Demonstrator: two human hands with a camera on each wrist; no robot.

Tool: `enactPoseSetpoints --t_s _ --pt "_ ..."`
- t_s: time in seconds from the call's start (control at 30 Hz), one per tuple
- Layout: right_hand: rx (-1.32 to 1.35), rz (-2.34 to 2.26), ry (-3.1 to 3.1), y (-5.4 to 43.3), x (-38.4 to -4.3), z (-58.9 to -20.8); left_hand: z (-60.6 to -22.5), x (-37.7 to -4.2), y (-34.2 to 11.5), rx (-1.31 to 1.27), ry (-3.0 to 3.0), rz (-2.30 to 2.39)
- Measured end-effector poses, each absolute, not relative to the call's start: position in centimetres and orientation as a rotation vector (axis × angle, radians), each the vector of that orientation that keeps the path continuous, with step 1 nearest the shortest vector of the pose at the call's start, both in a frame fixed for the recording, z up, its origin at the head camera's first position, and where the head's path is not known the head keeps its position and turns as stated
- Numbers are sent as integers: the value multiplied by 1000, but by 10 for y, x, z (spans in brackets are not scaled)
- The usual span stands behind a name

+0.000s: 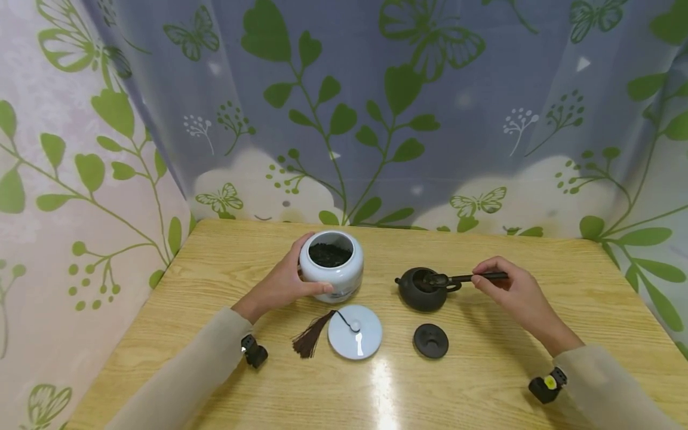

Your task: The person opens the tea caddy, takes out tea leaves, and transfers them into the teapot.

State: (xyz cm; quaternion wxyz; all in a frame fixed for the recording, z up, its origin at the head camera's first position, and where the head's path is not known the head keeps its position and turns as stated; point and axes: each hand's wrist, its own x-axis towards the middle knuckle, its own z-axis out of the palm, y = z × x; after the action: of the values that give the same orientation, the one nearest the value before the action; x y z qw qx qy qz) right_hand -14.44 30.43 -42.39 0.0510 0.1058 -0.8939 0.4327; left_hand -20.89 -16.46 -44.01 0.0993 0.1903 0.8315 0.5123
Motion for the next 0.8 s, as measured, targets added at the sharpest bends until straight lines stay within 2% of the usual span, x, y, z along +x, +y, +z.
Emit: enactPoseSetpoints --t_s 0.8 --pt "405 1074 -2660 295 -144 -426 -439 -208 -165 569 2463 1510"
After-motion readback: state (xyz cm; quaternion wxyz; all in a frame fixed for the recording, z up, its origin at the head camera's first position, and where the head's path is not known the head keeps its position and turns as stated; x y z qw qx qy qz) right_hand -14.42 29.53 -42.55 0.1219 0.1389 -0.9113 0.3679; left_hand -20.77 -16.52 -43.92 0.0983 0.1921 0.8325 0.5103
